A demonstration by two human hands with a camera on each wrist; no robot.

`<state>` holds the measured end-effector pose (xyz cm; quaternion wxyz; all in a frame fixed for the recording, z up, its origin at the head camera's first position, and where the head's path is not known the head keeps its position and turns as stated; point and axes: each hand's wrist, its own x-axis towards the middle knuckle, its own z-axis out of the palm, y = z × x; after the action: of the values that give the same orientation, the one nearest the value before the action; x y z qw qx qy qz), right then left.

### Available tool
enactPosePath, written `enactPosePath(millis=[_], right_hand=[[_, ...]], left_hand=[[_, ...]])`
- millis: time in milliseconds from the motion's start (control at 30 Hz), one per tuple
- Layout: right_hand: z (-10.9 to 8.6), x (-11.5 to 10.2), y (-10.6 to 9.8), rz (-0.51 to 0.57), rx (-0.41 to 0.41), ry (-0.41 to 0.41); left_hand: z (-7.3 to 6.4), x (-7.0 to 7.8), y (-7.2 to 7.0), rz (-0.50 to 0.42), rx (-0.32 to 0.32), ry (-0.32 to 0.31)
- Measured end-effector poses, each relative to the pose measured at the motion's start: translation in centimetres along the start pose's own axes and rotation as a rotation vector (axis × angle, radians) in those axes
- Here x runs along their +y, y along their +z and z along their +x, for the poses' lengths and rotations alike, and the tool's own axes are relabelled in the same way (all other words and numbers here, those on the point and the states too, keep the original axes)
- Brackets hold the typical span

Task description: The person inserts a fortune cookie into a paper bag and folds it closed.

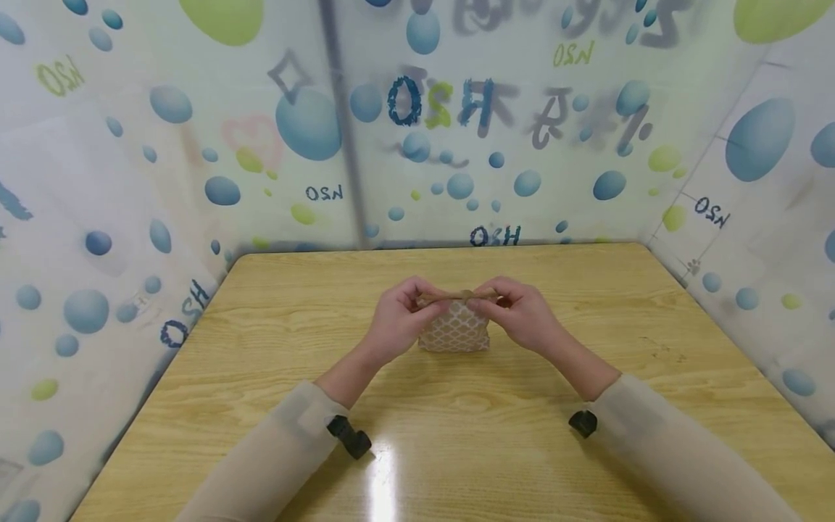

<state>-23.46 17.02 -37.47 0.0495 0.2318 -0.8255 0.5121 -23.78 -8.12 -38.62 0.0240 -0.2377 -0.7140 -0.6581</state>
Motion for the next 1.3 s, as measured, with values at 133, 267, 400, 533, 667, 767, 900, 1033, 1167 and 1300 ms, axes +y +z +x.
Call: enactPosePath(millis=[133, 267, 400, 533, 667, 767, 900, 1033, 1167, 1300], right_hand=[[0.0, -0.1, -0.1, -0.013, -0.011, -0.001], [0.0, -0.1, -0.1, -0.026, -0.021, -0.012], [-0.1, 0.0, -0.3, -0.043, -0.022, -0.051], [-0.2, 0.0, -0.5, -0.003, -0.012, -0.042], [-0.2, 0.0, -0.6, 0.079, -0.029, -0.034], [-0.2, 0.2, -0.7, 0.087, -0.058, -0.056], [-0.3, 0.6, -0.9, 0.036, -0.089, -0.084], [-0.4, 0.9, -0.9, -0.01, -0.095, -0.095], [-0.4, 1.0, -0.9, -0.031, -0.083, -0.1], [-0.5, 0.9, -0.9, -0.03, -0.077, -0.09]], left_hand=[[0.1, 0.0, -0.1, -0.005, 0.003, 0.016], [0.1, -0.1, -0.3, 0.006, -0.003, 0.022], [0.0, -0.3, -0.5, -0.016, -0.031, 0.029], [0.0, -0.4, -1.2, 0.03, -0.054, 0.062], [0.1, -0.2, -1.8, 0.115, -0.052, 0.097], [0.1, -0.2, -2.0, 0.159, -0.068, 0.104], [-0.2, -0.3, -2.2, 0.197, -0.095, 0.094], [-0.4, -0.6, -2.2, 0.17, -0.12, 0.057], [-0.4, -0.5, -2.0, 0.169, -0.127, 0.029], [-0.4, -0.4, -1.6, 0.222, -0.121, 0.043]])
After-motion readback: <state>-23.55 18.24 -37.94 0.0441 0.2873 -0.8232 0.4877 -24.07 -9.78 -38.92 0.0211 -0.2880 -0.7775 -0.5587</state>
